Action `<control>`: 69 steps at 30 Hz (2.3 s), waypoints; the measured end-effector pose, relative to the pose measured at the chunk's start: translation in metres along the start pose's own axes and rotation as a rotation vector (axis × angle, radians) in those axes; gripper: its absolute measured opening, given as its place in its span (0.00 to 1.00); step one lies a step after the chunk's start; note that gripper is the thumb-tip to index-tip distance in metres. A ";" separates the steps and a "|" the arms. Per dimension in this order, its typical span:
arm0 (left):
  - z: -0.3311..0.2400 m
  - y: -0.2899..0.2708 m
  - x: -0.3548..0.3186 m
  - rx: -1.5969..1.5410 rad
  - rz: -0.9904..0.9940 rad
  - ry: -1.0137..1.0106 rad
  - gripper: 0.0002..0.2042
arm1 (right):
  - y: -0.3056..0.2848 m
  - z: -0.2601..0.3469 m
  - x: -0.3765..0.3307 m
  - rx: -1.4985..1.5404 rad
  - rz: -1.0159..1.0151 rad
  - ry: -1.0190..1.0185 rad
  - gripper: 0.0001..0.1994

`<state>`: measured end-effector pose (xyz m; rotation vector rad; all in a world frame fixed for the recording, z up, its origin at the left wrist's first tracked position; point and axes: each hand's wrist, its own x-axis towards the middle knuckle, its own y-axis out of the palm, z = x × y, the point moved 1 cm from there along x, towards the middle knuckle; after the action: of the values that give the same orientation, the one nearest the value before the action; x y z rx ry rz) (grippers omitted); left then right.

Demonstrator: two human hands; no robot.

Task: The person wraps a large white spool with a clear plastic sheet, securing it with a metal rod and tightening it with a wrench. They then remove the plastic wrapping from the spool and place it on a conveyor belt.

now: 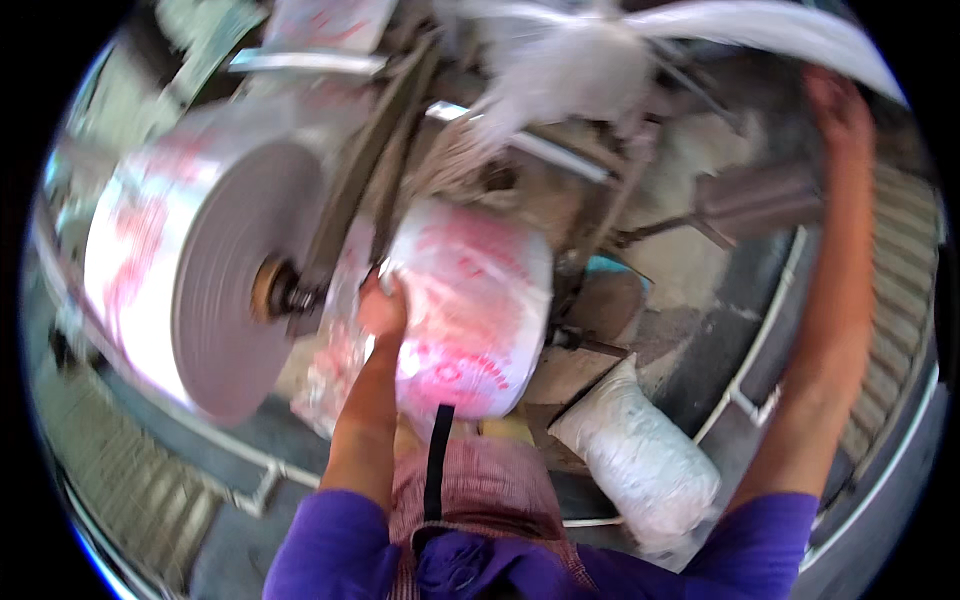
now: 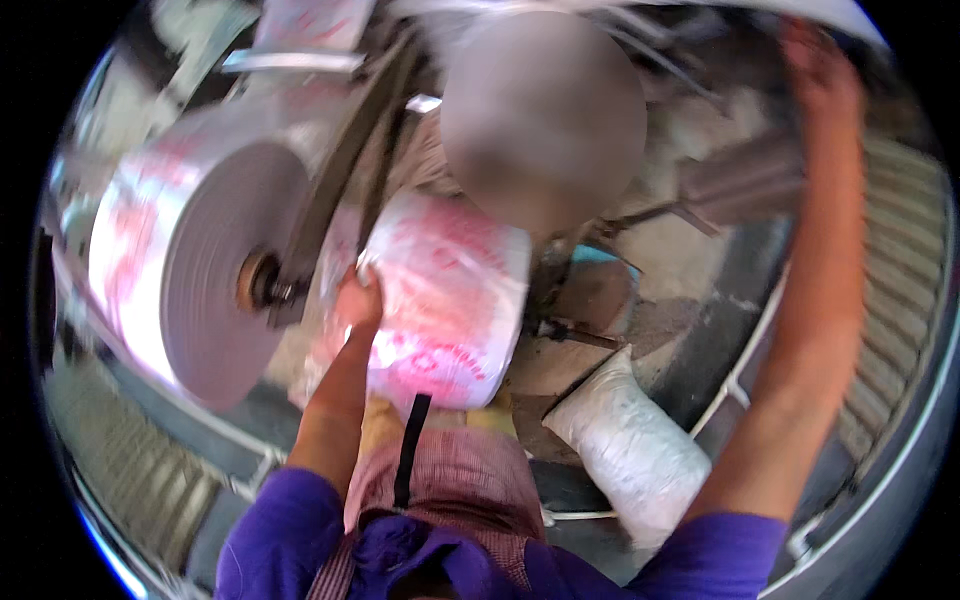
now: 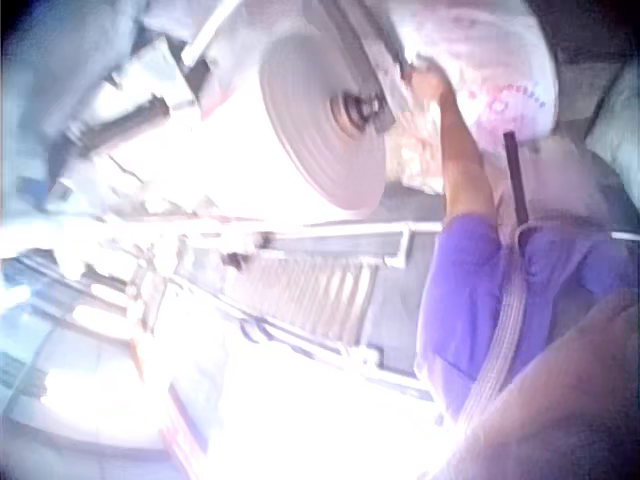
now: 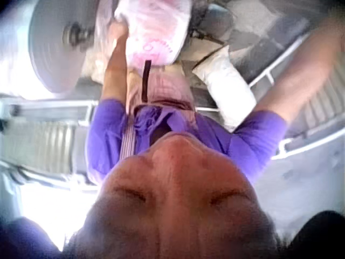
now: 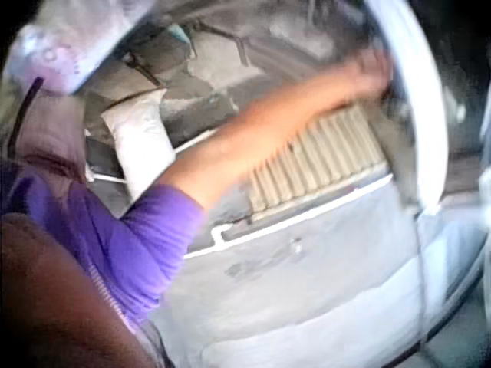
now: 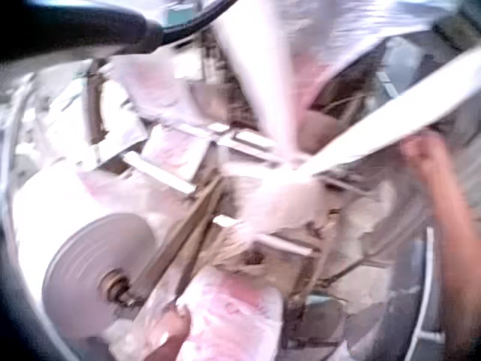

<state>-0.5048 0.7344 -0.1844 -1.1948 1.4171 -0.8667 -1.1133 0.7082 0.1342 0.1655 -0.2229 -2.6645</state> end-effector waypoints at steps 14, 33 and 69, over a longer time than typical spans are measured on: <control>-0.008 -0.012 -0.003 -0.055 -0.053 0.100 0.17 | -0.078 0.071 0.102 -0.566 -0.179 -0.079 0.15; -0.008 -0.008 0.002 0.000 -0.023 0.127 0.19 | -0.116 -0.147 -0.109 -1.117 0.515 -0.238 0.13; -0.020 -0.013 0.004 0.020 0.055 0.191 0.20 | -0.063 -0.357 -0.470 -1.281 -0.126 0.349 0.26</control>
<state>-0.5211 0.7253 -0.1690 -1.0751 1.5834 -0.9750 -0.6686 0.9315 -0.1897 0.2062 1.5664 -2.3057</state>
